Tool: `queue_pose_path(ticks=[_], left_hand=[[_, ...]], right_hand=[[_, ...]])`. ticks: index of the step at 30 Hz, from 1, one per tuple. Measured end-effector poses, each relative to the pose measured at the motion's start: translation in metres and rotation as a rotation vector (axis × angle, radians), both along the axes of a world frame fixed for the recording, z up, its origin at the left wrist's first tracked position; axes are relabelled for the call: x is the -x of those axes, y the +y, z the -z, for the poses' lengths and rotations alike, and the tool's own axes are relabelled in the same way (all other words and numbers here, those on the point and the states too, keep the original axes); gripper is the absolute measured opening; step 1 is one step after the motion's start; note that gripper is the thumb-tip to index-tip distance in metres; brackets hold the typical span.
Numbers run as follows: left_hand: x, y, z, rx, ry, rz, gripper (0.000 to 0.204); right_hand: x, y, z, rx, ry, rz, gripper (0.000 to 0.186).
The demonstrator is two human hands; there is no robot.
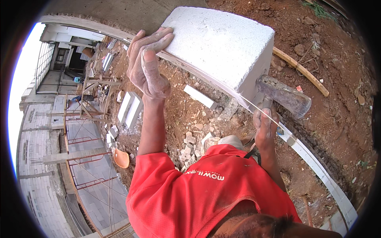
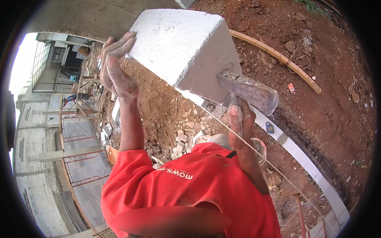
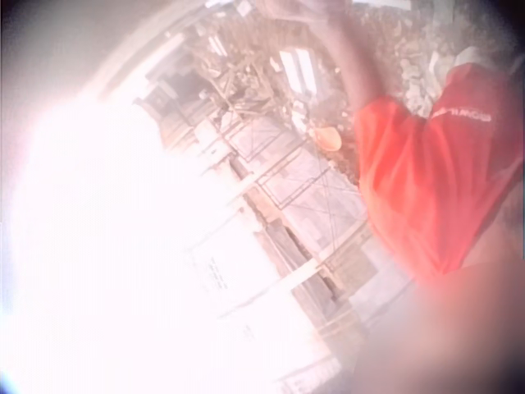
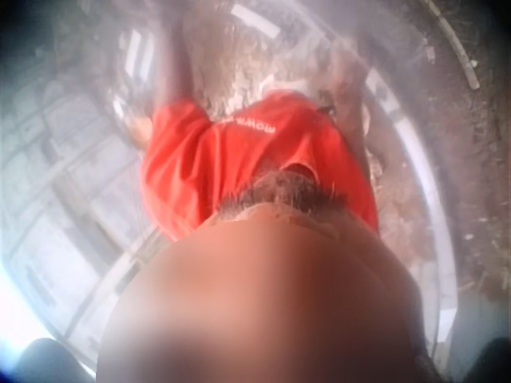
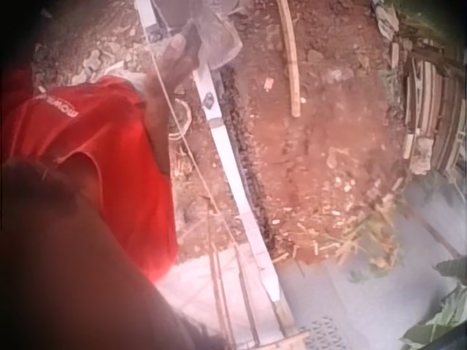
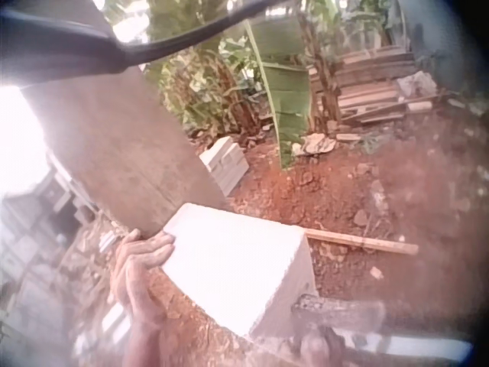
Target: The person applies cement mortar to a vertical wall using a trowel, then places a white block on top and taps it into position with a hammer. The person repeats this process by scooping more mortar and setting another block.
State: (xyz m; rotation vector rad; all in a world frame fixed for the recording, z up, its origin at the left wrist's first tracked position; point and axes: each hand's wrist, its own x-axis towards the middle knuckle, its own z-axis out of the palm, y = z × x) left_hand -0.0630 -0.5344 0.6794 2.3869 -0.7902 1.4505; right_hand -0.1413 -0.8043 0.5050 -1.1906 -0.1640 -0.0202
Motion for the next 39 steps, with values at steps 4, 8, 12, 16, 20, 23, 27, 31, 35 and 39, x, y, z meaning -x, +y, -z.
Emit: queue_pose_path(ticks=[4, 8, 12, 16, 20, 23, 27, 31, 35, 39], left_hand=[[0.005, -0.002, -0.004, 0.025, 0.035, 0.006, 0.053], [0.006, -0.002, -0.003, 0.057, 0.072, 0.022, 0.053], [0.009, -0.004, -0.005, 0.076, 0.099, 0.012, 0.053], [0.013, -0.001, -0.005, 0.072, 0.115, -0.003, 0.051], [0.018, 0.001, -0.006, 0.031, 0.153, 0.002, 0.049], [0.015, -0.001, -0.004, 0.038, 0.129, 0.038, 0.046], [0.021, -0.004, 0.019, 0.086, 0.094, 0.132, 0.084], [0.025, -0.018, 0.012, -0.012, 0.211, 0.035, 0.119], [0.028, -0.027, 0.009, -0.029, 0.227, -0.081, 0.114], [0.034, -0.028, 0.008, -0.012, 0.251, -0.109, 0.109]], right_hand=[[0.001, 0.001, 0.013, -0.090, -0.201, 0.017, 0.048], [0.005, 0.006, 0.002, -0.003, -0.054, 0.060, 0.048], [0.002, 0.007, -0.003, -0.124, -0.209, 0.058, 0.046], [0.000, 0.006, 0.000, 0.046, -0.205, 0.113, 0.047], [-0.009, 0.002, -0.015, 0.025, -0.098, 0.024, 0.047], [-0.016, -0.012, -0.007, 0.047, -0.083, 0.013, 0.050], [-0.024, -0.034, -0.021, -0.065, -0.069, -0.002, 0.051], [-0.021, -0.040, -0.032, -0.106, 0.007, 0.075, 0.051], [-0.017, -0.026, 0.012, -0.066, -0.151, 0.019, 0.048], [-0.005, -0.009, 0.009, -0.027, -0.047, 0.067, 0.045]])
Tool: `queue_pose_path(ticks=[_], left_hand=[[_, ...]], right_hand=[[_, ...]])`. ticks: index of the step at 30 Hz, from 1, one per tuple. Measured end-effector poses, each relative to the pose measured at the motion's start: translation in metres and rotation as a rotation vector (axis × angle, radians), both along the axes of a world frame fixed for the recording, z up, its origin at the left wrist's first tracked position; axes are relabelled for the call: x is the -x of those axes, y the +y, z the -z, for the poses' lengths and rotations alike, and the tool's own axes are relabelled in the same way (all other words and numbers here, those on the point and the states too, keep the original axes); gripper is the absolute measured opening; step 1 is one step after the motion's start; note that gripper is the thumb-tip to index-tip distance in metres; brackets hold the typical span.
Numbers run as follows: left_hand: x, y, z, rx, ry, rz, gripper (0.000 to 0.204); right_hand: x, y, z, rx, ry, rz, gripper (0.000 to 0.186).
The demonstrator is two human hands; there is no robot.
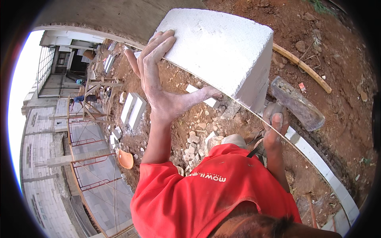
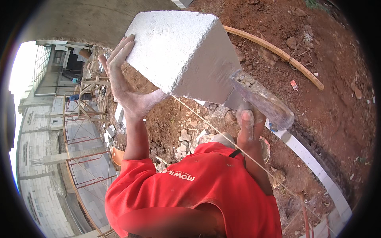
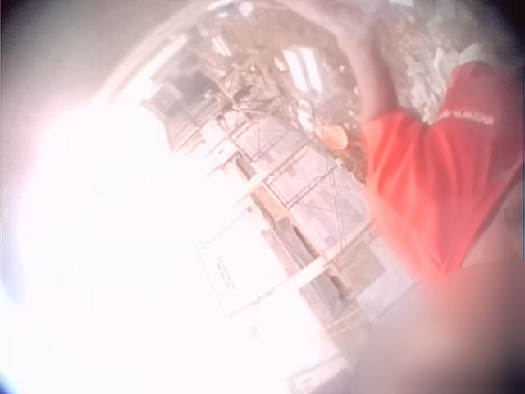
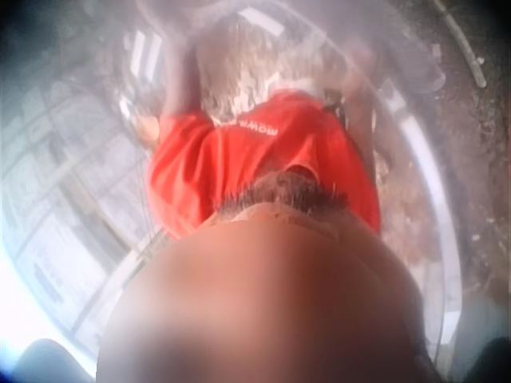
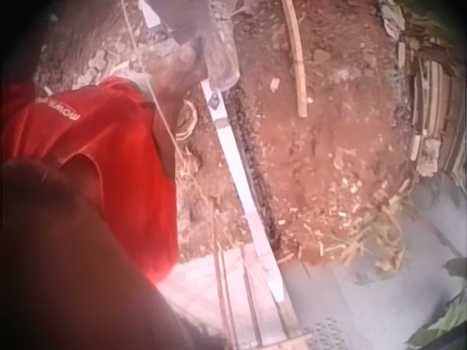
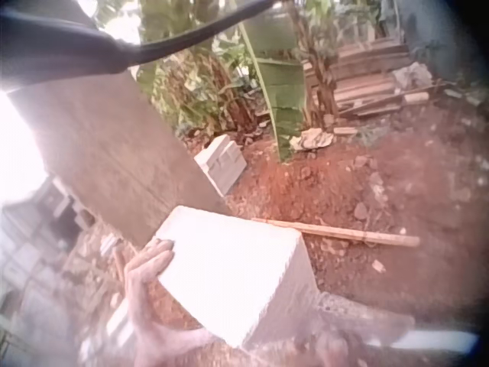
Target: The person applies cement mortar to a vertical wall using a trowel, then places a white block on top and taps it into position with a hammer. The person repeats this process by scooping more mortar and setting another block.
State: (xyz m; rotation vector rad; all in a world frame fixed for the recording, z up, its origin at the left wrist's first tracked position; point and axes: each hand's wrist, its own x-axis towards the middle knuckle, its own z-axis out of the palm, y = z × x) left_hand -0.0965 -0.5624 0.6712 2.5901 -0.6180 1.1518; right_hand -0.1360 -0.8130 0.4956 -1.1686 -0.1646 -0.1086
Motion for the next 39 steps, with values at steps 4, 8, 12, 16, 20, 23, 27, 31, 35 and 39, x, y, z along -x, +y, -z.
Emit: queue_pose_path(ticks=[4, 8, 12, 16, 20, 23, 27, 31, 35, 39], left_hand=[[0.001, -0.004, -0.003, 0.030, 0.015, -0.010, 0.110], [0.003, -0.005, -0.007, 0.025, 0.030, -0.023, 0.110], [0.005, -0.005, -0.009, 0.010, 0.059, -0.067, 0.110], [0.006, -0.009, -0.011, 0.024, 0.072, -0.059, 0.109], [0.010, -0.010, -0.012, 0.007, 0.087, -0.081, 0.108], [0.007, -0.012, -0.013, 0.026, 0.080, -0.062, 0.108], [0.009, -0.013, -0.014, -0.007, 0.087, -0.079, 0.107], [0.010, -0.013, -0.014, 0.010, 0.098, -0.074, 0.108], [0.009, -0.014, -0.018, -0.003, 0.091, -0.075, 0.110], [0.012, -0.013, -0.014, -0.022, 0.107, -0.087, 0.111]], right_hand=[[-0.008, 0.004, 0.002, -0.031, -0.068, 0.006, 0.041], [-0.006, 0.003, 0.008, 0.060, -0.005, 0.070, 0.045], [-0.006, 0.011, -0.015, 0.097, 0.060, 0.043, 0.046], [-0.010, 0.007, 0.001, 0.056, -0.096, 0.066, 0.048], [-0.013, 0.002, -0.012, 0.133, -0.060, 0.034, 0.048], [-0.010, 0.003, 0.008, -0.109, -0.248, -0.027, 0.045], [-0.009, 0.004, -0.002, 0.065, -0.057, 0.047, 0.044], [-0.005, 0.003, -0.003, 0.004, -0.090, -0.020, 0.045], [-0.009, 0.003, 0.005, 0.032, -0.112, 0.053, 0.047], [-0.002, 0.004, 0.000, 0.114, -0.041, 0.110, 0.050]])
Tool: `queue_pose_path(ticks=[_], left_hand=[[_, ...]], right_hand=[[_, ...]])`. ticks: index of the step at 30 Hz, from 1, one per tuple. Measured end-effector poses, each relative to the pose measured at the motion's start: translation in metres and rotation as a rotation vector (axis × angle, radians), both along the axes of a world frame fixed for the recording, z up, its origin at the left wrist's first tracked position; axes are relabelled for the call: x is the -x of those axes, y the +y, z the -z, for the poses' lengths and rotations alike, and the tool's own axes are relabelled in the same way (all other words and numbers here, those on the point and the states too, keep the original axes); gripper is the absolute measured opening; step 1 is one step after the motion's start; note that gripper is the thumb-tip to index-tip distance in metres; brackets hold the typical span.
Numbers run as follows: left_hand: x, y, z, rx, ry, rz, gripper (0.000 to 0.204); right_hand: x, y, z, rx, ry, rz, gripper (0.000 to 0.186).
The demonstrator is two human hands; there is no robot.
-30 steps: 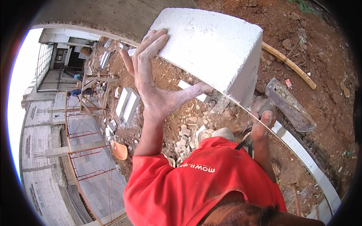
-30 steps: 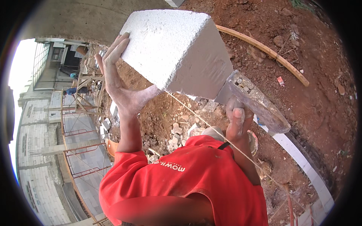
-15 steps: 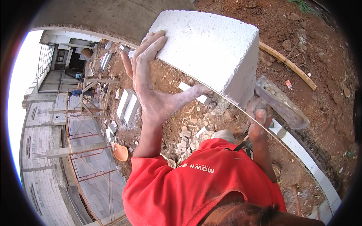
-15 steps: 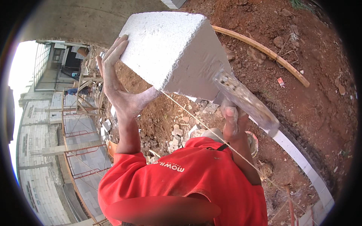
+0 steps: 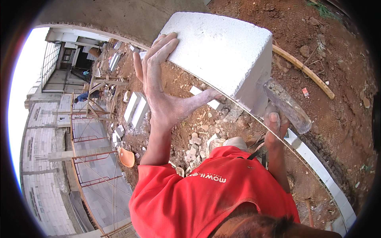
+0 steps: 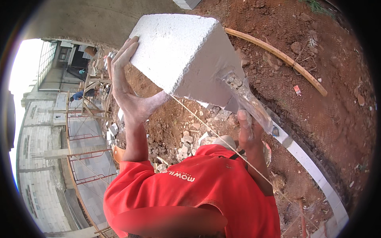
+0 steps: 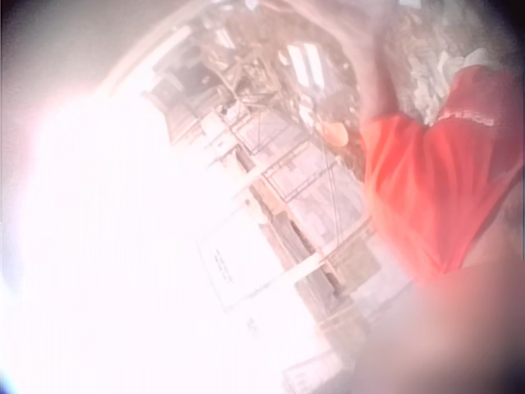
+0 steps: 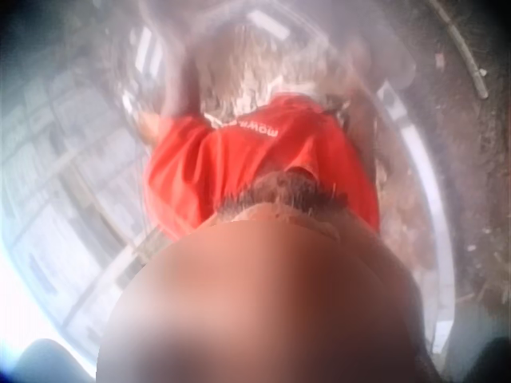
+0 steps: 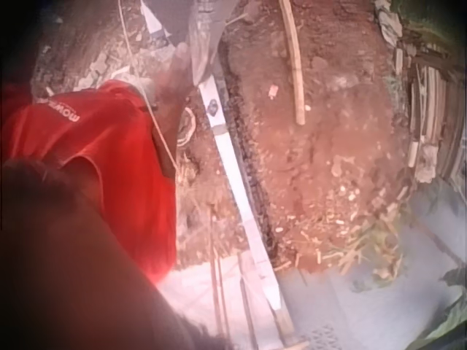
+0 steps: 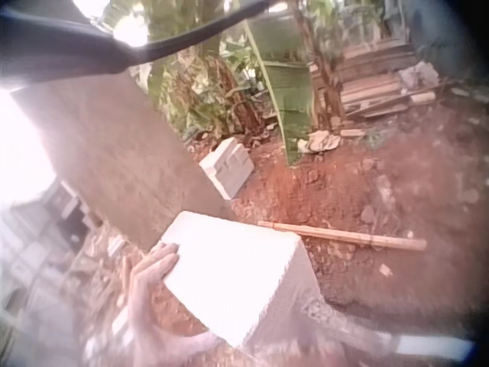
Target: The person applies cement mortar to a vertical wall using a trowel, then places a white block on top and taps it into position with a hammer. The person repeats this process by scooping more mortar and setting another block.
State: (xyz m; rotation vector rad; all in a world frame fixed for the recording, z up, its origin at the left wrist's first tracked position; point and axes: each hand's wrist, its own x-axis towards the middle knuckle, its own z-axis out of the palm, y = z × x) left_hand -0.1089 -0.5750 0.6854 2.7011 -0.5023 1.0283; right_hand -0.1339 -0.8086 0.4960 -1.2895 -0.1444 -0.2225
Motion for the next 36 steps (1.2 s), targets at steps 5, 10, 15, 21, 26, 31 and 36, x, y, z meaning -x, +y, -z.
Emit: queue_pose_path(ticks=[5, 10, 15, 21, 26, 31, 36], left_hand=[[-0.010, 0.003, 0.021, 0.197, -0.200, 0.155, 0.119], [-0.004, 0.017, 0.036, 0.190, -0.309, 0.106, 0.127], [-0.006, 0.010, 0.039, 0.264, -0.286, 0.068, 0.120], [-0.003, -0.014, 0.067, 0.338, -0.571, 0.232, 0.094], [-0.027, -0.052, 0.068, 0.390, -0.578, 0.284, 0.075], [-0.049, -0.062, 0.074, 0.423, -0.726, 0.271, 0.055], [-0.045, -0.067, 0.070, 0.457, -0.675, 0.270, 0.048]], right_hand=[[-0.008, -0.017, 0.010, -0.055, -0.054, -0.118, 0.050], [-0.005, -0.037, 0.009, -0.038, 0.069, -0.198, 0.045], [-0.004, -0.047, -0.007, -0.134, 0.244, -0.100, 0.035], [-0.059, -0.105, -0.102, 0.196, 0.099, -0.170, 0.046], [-0.100, -0.083, -0.189, 0.620, -0.368, -0.044, 0.039], [-0.118, -0.051, -0.241, 0.688, -0.512, -0.150, 0.038], [-0.147, -0.020, -0.257, 0.957, -0.646, -0.351, 0.039]])
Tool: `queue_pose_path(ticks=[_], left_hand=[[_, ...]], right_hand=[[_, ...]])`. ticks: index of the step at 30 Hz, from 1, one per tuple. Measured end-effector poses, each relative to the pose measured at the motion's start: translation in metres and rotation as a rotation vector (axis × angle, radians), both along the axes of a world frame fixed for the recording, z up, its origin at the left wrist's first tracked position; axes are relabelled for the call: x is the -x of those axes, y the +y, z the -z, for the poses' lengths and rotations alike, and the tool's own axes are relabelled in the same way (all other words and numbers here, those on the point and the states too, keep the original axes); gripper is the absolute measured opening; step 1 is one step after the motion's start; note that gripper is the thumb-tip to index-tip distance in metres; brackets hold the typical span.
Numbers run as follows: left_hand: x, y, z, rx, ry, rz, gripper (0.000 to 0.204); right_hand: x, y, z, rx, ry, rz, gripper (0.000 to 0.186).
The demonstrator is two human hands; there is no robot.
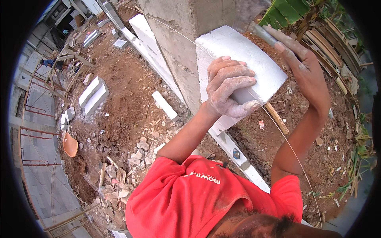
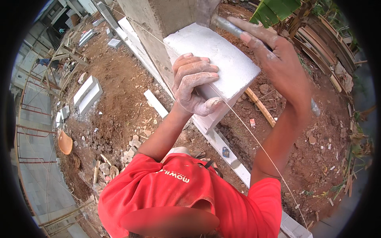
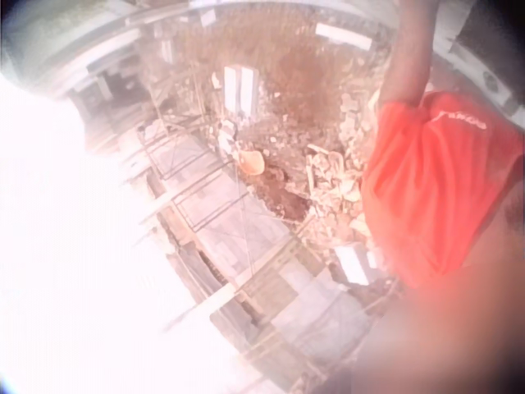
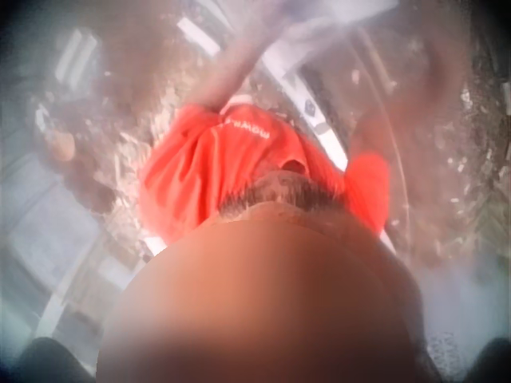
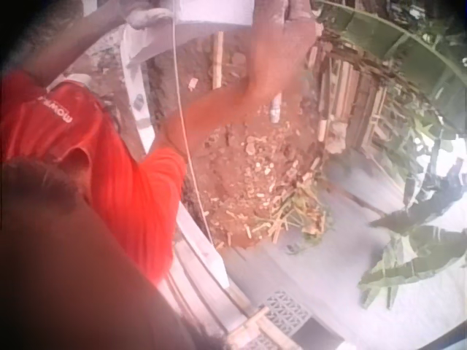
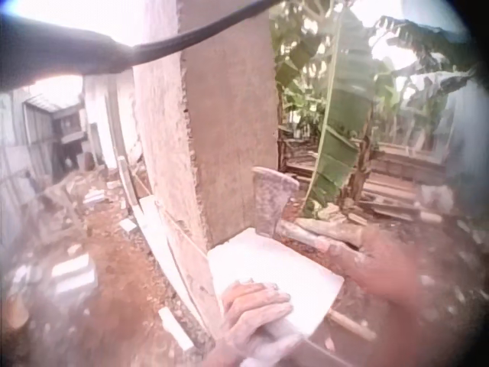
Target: The person applies cement mortar to a vertical wall using a trowel, then places a white block on top and taps it into position with a hammer. The person repeats this process by scooping more mortar and setting another block.
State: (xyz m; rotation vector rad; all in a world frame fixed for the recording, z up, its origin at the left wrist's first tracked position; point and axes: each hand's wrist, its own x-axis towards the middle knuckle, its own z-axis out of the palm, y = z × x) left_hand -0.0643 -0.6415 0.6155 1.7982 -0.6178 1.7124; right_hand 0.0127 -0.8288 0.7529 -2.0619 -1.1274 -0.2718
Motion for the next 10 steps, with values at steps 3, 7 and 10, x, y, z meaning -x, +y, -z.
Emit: queue_pose_path(ticks=[3, 7, 10], left_hand=[[0.007, 0.006, 0.000, 0.001, 0.017, -0.042, 0.047], [0.004, -0.001, -0.001, 0.024, 0.021, 0.026, 0.045], [0.007, 0.001, -0.005, 0.029, 0.043, 0.028, 0.046]], right_hand=[[0.000, 0.012, -0.003, 0.042, 0.021, -0.004, 0.044], [0.030, 0.016, -0.022, -0.224, 0.231, 0.108, 0.045], [0.007, 0.018, -0.007, 0.177, 0.198, 0.010, 0.044]])
